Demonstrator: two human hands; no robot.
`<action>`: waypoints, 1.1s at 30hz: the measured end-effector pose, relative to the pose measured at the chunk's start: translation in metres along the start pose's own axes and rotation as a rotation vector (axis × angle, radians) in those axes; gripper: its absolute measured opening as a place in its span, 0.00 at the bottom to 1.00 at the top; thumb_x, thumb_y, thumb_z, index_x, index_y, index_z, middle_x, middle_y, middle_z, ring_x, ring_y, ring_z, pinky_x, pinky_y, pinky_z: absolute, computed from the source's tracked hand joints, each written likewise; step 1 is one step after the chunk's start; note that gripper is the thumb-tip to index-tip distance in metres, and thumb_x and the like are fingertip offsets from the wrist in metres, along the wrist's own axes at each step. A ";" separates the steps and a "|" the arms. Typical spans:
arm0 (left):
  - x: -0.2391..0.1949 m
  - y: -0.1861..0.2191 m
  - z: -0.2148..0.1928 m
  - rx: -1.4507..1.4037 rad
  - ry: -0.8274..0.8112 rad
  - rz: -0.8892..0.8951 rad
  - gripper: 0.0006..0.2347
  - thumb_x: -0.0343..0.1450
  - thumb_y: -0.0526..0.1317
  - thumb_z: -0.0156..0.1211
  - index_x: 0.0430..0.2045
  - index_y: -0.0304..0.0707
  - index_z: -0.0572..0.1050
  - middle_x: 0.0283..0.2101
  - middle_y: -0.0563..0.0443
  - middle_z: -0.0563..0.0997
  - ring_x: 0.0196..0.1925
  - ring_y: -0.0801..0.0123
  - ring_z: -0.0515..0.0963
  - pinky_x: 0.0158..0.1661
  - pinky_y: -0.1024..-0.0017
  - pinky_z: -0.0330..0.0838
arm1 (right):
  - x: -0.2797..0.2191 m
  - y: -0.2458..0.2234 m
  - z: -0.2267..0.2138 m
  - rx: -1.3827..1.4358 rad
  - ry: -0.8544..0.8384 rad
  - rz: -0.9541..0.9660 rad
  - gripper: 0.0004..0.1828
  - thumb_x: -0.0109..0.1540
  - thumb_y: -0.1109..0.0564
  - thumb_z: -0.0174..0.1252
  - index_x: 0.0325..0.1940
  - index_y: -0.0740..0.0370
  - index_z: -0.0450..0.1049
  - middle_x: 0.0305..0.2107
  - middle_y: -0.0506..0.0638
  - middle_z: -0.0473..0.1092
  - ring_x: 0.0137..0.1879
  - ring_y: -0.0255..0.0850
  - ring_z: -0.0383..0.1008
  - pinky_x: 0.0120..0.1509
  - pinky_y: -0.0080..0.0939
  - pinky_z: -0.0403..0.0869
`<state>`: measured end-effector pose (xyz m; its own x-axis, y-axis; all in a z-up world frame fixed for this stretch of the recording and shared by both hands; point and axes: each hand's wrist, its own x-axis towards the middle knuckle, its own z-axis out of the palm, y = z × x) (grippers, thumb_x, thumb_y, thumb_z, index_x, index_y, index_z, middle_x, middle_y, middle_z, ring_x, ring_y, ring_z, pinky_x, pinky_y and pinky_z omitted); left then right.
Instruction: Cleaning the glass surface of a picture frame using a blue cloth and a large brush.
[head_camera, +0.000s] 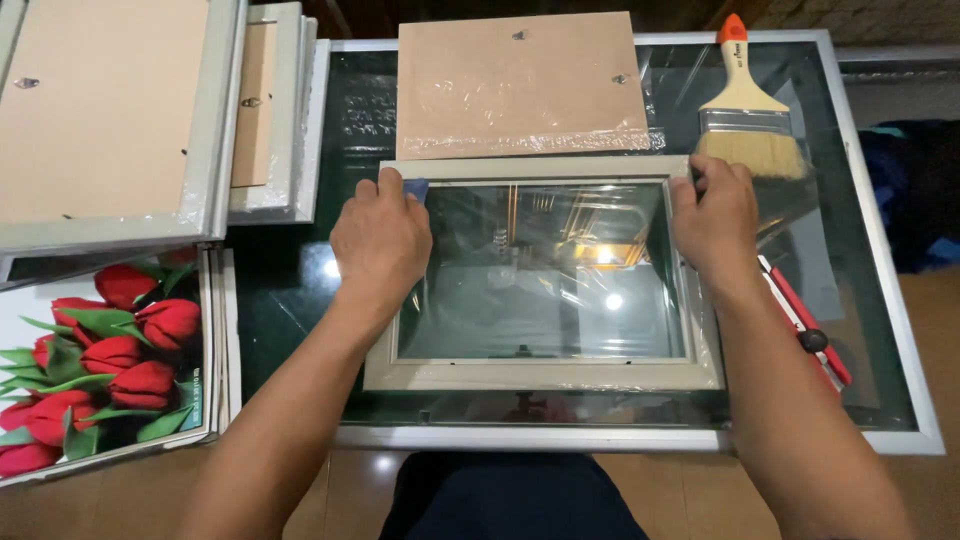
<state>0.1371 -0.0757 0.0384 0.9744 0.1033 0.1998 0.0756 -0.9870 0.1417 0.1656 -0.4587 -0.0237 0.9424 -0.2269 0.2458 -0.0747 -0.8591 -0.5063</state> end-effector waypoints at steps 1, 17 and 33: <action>0.001 0.002 0.008 0.001 -0.004 0.005 0.08 0.74 0.42 0.54 0.42 0.41 0.76 0.36 0.44 0.81 0.33 0.51 0.85 0.32 0.60 0.79 | 0.001 0.001 0.000 0.000 0.000 0.007 0.21 0.69 0.52 0.61 0.62 0.66 0.77 0.41 0.62 0.69 0.52 0.65 0.74 0.56 0.60 0.70; -0.005 0.060 0.037 -0.064 0.082 0.130 0.06 0.73 0.38 0.52 0.36 0.33 0.72 0.33 0.39 0.75 0.29 0.39 0.83 0.26 0.46 0.78 | -0.001 0.006 0.001 0.238 0.029 -0.006 0.21 0.64 0.64 0.51 0.59 0.70 0.77 0.39 0.63 0.70 0.49 0.61 0.72 0.55 0.58 0.69; -0.008 0.146 0.067 -0.113 0.100 0.282 0.06 0.73 0.39 0.52 0.36 0.36 0.70 0.35 0.43 0.74 0.27 0.39 0.82 0.22 0.47 0.76 | -0.003 -0.001 -0.005 0.244 0.029 0.001 0.21 0.62 0.60 0.58 0.59 0.68 0.78 0.38 0.58 0.70 0.48 0.58 0.74 0.54 0.58 0.69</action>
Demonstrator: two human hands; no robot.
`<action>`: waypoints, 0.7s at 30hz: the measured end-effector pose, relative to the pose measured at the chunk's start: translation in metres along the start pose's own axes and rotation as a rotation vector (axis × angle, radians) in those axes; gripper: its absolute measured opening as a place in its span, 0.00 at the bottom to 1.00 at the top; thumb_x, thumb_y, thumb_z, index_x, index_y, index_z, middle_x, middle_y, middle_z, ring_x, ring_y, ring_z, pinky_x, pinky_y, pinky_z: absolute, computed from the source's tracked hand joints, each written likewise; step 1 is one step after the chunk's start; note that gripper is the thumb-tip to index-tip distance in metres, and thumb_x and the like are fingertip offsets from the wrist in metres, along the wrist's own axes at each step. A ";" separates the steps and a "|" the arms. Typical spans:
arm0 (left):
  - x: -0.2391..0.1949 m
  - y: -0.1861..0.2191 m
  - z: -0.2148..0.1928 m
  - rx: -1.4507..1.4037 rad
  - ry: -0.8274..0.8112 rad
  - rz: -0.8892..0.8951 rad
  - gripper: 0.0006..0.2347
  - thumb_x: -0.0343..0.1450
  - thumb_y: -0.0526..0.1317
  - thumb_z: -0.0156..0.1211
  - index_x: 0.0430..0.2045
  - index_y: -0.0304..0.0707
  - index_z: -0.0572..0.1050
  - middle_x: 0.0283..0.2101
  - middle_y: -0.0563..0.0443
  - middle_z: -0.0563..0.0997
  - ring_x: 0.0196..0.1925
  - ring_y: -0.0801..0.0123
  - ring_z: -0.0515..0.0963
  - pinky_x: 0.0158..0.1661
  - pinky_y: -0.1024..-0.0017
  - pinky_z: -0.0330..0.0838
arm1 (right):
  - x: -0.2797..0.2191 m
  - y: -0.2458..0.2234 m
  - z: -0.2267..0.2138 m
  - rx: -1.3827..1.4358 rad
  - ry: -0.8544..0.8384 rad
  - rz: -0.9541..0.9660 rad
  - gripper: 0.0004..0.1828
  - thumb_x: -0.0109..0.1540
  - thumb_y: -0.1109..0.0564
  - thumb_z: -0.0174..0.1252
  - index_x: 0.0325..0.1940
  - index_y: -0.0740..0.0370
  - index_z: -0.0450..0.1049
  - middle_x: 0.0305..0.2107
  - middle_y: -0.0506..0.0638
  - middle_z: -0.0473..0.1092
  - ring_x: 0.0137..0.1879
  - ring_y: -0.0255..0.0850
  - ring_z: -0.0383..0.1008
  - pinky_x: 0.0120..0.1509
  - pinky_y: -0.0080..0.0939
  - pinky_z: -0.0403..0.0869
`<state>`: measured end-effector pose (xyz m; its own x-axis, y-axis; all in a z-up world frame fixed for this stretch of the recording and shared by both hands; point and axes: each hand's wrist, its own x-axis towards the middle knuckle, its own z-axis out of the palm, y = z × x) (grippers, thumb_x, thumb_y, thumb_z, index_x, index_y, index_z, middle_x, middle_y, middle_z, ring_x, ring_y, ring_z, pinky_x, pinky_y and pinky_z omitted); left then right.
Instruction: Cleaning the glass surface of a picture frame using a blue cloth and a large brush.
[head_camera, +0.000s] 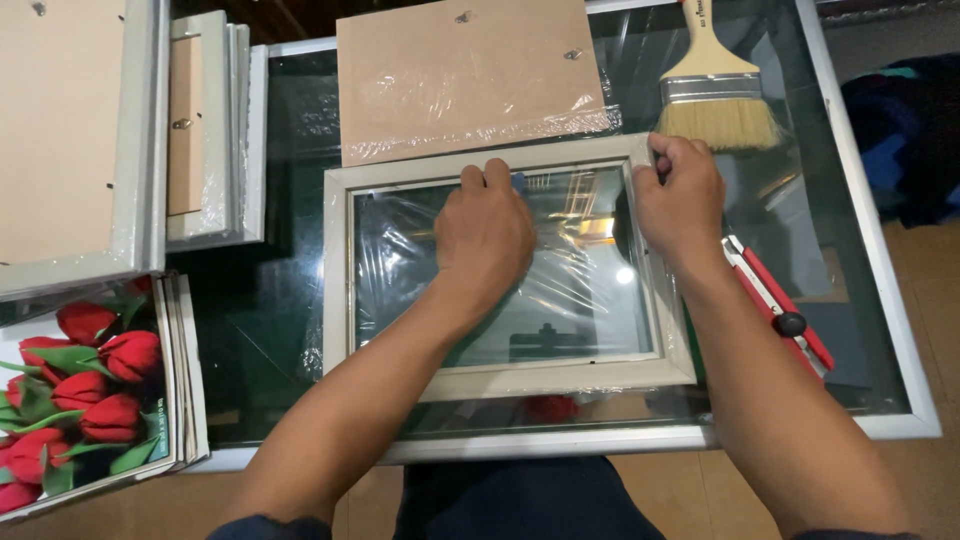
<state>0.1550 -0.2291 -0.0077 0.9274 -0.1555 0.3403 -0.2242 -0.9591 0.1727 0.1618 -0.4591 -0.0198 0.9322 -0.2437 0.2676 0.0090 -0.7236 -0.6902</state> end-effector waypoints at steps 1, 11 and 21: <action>0.001 0.004 0.000 -0.001 -0.003 0.004 0.06 0.73 0.39 0.52 0.36 0.36 0.70 0.35 0.43 0.74 0.27 0.39 0.82 0.22 0.47 0.76 | -0.001 -0.002 -0.001 -0.001 0.001 0.005 0.21 0.62 0.60 0.58 0.59 0.68 0.78 0.38 0.58 0.70 0.48 0.58 0.74 0.54 0.58 0.69; 0.013 0.043 0.007 -0.134 -0.126 0.102 0.07 0.72 0.37 0.53 0.38 0.32 0.70 0.36 0.37 0.74 0.29 0.34 0.81 0.18 0.42 0.74 | 0.001 0.004 0.002 -0.042 -0.013 0.022 0.21 0.62 0.56 0.60 0.58 0.65 0.78 0.38 0.55 0.70 0.49 0.58 0.74 0.56 0.62 0.67; 0.023 0.076 0.039 -0.166 0.013 0.164 0.06 0.69 0.36 0.56 0.33 0.33 0.69 0.31 0.39 0.72 0.26 0.38 0.80 0.16 0.43 0.73 | 0.003 0.016 0.007 -0.076 -0.002 0.000 0.21 0.61 0.53 0.62 0.57 0.59 0.80 0.38 0.51 0.70 0.50 0.55 0.74 0.57 0.59 0.66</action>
<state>0.1704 -0.3150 -0.0226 0.8708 -0.3019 0.3881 -0.4188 -0.8690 0.2636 0.1668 -0.4670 -0.0347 0.9328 -0.2429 0.2662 -0.0188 -0.7705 -0.6371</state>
